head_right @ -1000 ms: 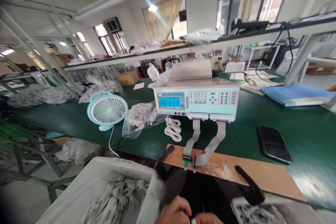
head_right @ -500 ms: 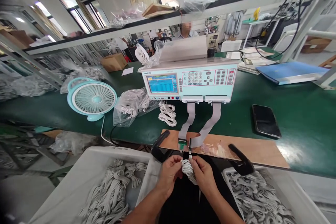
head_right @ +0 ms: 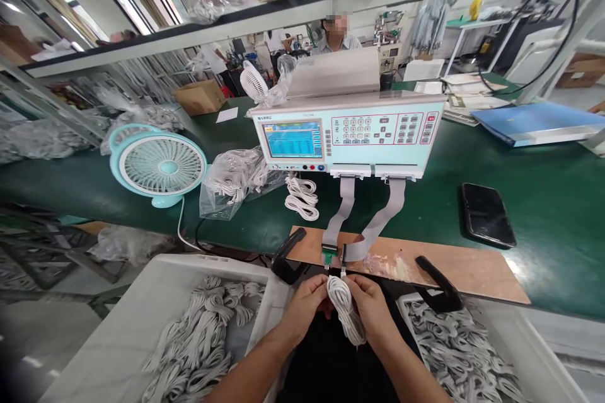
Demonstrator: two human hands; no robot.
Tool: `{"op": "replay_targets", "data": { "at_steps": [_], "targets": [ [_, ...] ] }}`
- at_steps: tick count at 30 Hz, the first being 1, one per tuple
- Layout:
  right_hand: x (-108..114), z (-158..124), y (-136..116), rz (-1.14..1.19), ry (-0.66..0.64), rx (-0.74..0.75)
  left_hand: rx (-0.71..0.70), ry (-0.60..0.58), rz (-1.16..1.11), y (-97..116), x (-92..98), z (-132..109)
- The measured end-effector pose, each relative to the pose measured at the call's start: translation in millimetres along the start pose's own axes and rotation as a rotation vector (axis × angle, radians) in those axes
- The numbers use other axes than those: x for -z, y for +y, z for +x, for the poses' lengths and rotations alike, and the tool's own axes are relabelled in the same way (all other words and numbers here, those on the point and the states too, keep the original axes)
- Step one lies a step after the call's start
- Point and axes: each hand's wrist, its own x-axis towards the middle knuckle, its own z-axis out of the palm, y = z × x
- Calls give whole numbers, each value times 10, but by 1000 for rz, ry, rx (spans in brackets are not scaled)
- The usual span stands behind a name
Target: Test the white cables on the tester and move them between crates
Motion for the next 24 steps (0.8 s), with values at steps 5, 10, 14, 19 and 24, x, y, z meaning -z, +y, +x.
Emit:
{"op": "replay_targets", "data": {
  "at_steps": [5,10,14,19,24],
  "targets": [
    [-94,-16,-19,156,74,-47,-150,79,118,13,20,4],
    [-73,-19,-56,118,19,-69,-233,206,148,-10,-32,16],
    [-29,-1,-76,24,20,-49,-208,258,138,-17,-65,54],
    [23,37,-35,9,35,-38,-215,307,117,18,-108,66],
    [43,58,-17,0,49,-46,-231,326,96,42,-137,59]
  ]
}}
